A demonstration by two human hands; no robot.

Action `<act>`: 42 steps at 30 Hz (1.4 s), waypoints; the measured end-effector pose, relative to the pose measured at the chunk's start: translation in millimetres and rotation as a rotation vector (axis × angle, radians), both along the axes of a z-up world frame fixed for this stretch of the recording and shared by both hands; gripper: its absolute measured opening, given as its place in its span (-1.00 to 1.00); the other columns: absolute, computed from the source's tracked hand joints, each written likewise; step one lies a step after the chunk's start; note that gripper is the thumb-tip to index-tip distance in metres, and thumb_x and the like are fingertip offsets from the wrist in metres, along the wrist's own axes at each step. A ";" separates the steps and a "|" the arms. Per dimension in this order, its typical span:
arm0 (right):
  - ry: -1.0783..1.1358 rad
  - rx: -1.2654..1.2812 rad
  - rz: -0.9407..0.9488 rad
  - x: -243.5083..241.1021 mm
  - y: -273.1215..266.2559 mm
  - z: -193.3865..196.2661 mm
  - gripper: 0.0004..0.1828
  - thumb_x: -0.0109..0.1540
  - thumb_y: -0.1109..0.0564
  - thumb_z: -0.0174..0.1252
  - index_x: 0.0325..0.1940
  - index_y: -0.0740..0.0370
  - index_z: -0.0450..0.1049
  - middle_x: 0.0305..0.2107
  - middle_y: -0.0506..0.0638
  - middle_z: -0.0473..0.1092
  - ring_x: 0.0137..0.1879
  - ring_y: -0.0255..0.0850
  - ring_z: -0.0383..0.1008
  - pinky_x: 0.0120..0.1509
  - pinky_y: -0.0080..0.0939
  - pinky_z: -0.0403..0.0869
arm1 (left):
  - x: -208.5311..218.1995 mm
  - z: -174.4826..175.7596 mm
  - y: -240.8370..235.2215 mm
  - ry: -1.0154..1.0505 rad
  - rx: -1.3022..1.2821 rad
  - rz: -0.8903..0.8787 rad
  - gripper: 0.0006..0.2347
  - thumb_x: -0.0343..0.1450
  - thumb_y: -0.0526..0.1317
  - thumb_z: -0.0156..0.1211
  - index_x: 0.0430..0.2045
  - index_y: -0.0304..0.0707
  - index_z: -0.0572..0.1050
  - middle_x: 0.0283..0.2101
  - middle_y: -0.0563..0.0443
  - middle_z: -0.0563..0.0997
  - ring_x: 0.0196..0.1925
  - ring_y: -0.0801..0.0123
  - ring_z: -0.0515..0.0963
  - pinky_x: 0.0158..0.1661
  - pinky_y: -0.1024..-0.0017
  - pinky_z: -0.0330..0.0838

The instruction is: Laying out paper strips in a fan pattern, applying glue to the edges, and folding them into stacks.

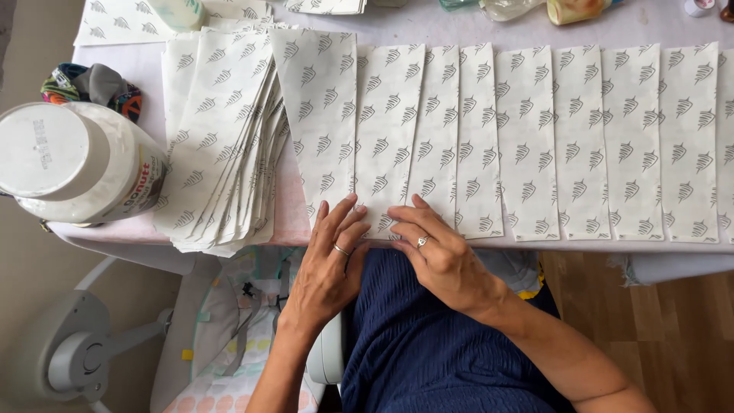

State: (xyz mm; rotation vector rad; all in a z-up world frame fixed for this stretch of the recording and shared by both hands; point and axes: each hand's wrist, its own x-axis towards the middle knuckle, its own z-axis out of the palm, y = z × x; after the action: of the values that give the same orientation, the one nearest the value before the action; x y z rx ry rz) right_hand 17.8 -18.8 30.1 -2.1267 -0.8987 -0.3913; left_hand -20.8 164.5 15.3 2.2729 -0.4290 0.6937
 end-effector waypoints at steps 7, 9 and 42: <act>-0.015 -0.042 0.016 3.2 -6.8 -3.0 -0.97 0.26 0.31 0.22 -0.25 0.36 0.53 -0.03 0.10 0.54 0.17 0.00 0.57 0.50 0.07 0.31 | -0.5 -12.9 7.0 0.000 -0.066 -0.005 -0.96 0.40 -0.42 0.31 -0.35 -0.37 0.59 0.02 -0.19 0.63 0.21 -0.04 0.59 0.29 -0.04 0.37; -0.014 -0.041 0.025 3.7 -6.8 -5.1 -0.96 0.27 0.32 0.20 -0.29 0.36 0.52 -0.04 0.10 0.54 0.17 0.01 0.57 0.48 0.08 0.33 | 0.0 -14.4 8.0 0.006 -0.082 -0.008 -0.98 0.40 -0.39 0.33 -0.41 -0.36 0.60 0.01 -0.16 0.64 0.21 0.00 0.59 0.31 -0.02 0.35; 0.320 0.077 -0.022 26.1 0.4 12.8 -0.82 0.11 0.36 0.38 -0.36 0.25 0.49 -0.27 0.01 0.54 -0.04 -0.07 0.63 0.50 0.07 0.29 | 4.4 -27.5 -33.0 -0.033 -0.189 0.343 -0.80 0.48 -0.45 0.16 -0.04 -0.31 0.42 0.16 -0.21 0.37 0.08 0.08 0.65 0.20 0.05 0.49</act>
State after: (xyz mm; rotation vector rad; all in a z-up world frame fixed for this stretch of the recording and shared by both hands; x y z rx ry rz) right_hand 43.9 -18.4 42.8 -2.0549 -0.6654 -0.0895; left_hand -16.4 131.5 -12.2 2.1759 0.0167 0.9026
